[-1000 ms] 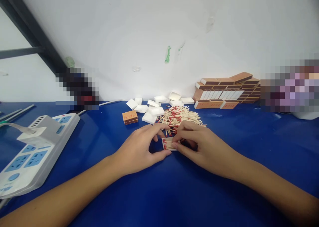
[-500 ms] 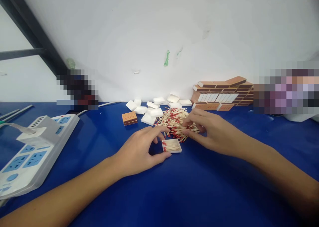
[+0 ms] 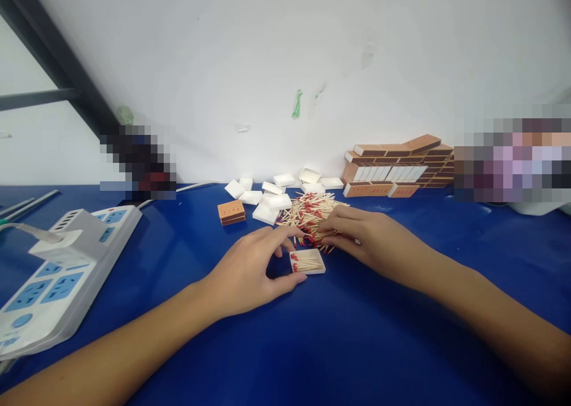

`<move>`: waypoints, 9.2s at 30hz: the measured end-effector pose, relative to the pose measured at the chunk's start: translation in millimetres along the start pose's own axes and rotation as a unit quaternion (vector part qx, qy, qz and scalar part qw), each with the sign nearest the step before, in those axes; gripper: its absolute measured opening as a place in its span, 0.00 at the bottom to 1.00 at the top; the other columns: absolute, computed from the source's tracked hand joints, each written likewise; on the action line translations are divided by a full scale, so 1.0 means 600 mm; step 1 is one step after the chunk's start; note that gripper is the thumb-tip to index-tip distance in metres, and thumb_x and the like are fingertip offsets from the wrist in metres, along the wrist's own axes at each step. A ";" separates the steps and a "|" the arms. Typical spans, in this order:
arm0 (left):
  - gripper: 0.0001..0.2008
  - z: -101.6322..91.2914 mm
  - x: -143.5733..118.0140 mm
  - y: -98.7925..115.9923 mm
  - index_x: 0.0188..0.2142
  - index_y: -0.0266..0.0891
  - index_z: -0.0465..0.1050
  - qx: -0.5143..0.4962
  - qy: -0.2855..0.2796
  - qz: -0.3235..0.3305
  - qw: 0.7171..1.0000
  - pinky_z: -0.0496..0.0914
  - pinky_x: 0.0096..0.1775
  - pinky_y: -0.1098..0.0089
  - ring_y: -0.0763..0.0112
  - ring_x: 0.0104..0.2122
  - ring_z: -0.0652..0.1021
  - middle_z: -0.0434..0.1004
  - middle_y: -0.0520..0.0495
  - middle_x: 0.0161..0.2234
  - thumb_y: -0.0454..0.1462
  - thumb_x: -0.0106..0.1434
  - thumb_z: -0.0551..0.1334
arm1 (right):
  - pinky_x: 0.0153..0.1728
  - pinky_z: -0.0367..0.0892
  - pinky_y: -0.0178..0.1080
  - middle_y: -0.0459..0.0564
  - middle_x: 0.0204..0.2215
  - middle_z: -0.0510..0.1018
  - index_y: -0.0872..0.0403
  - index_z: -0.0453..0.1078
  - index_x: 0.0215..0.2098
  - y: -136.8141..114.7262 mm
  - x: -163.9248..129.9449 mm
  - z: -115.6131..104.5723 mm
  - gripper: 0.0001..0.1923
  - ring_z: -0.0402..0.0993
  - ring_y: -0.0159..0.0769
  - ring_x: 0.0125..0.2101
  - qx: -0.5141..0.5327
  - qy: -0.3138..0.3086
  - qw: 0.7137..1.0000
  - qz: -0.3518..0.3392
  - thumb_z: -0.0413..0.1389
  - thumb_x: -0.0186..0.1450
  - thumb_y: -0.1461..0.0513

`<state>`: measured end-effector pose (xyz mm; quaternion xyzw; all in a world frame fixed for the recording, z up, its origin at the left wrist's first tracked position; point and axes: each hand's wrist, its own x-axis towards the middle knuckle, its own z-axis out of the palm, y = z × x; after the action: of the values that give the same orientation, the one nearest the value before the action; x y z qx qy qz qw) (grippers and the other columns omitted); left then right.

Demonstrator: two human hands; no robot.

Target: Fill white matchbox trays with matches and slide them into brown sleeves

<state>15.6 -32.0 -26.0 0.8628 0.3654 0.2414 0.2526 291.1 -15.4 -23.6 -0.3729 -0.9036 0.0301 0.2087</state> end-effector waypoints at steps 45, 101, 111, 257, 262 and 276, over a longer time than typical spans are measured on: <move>0.30 0.003 0.004 0.001 0.64 0.51 0.65 0.009 0.006 0.007 1.000 0.76 0.47 0.59 0.65 0.42 0.80 0.80 0.52 0.47 0.42 0.65 0.71 | 0.33 0.69 0.39 0.51 0.38 0.77 0.54 0.79 0.40 -0.064 -0.004 0.009 0.11 0.76 0.37 0.33 0.041 -0.031 0.999 -0.011 0.54 0.76 0.62; 0.26 0.001 0.001 0.011 0.61 0.48 0.68 0.012 -0.005 0.008 1.000 0.76 0.48 0.59 0.64 0.43 0.79 0.80 0.50 0.46 0.42 0.66 0.71 | 0.34 0.69 0.40 0.52 0.40 0.77 0.52 0.71 0.38 -0.003 -0.001 -0.017 0.09 0.76 0.40 0.35 0.049 -0.089 0.991 0.091 0.53 0.76 0.59; 0.29 0.002 0.001 0.006 0.62 0.47 0.66 0.012 -0.003 0.006 1.000 0.75 0.48 0.58 0.64 0.43 0.79 0.80 0.49 0.47 0.43 0.65 0.71 | 0.33 0.67 0.39 0.53 0.41 0.75 0.51 0.66 0.40 -0.010 -0.001 -0.010 0.08 0.74 0.39 0.34 0.056 -0.022 0.993 0.099 0.49 0.77 0.59; 0.28 0.006 -0.002 0.018 0.63 0.48 0.66 0.041 0.012 0.015 0.999 0.76 0.48 0.55 0.61 0.44 0.80 0.81 0.49 0.47 0.42 0.66 0.70 | 0.33 0.63 0.39 0.51 0.35 0.83 0.51 0.73 0.45 -0.048 -0.011 -0.044 0.09 0.79 0.40 0.34 -0.010 -0.098 0.987 0.128 0.52 0.77 0.59; 0.27 0.007 -0.002 0.016 0.61 0.47 0.67 0.044 0.027 0.036 0.998 0.76 0.52 0.55 0.60 0.48 0.80 0.81 0.49 0.47 0.41 0.66 0.71 | 0.34 0.64 0.41 0.52 0.36 0.82 0.51 0.74 0.36 0.011 -0.024 -0.073 0.14 0.76 0.41 0.35 -0.031 -0.099 0.989 0.107 0.49 0.76 0.59; 0.26 0.008 -0.002 0.018 0.61 0.48 0.67 0.042 0.008 0.036 0.998 0.76 0.52 0.56 0.62 0.48 0.80 0.80 0.51 0.47 0.42 0.66 0.70 | 0.30 0.63 0.41 0.49 0.29 0.80 0.51 0.75 0.35 0.036 -0.040 -0.095 0.16 0.73 0.38 0.28 0.010 -0.130 0.965 0.226 0.60 0.67 0.48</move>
<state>23.1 -40.5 -23.5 0.8831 0.3463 0.2420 0.2042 343.1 -22.1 15.2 -0.5582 -0.8148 0.1338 0.0810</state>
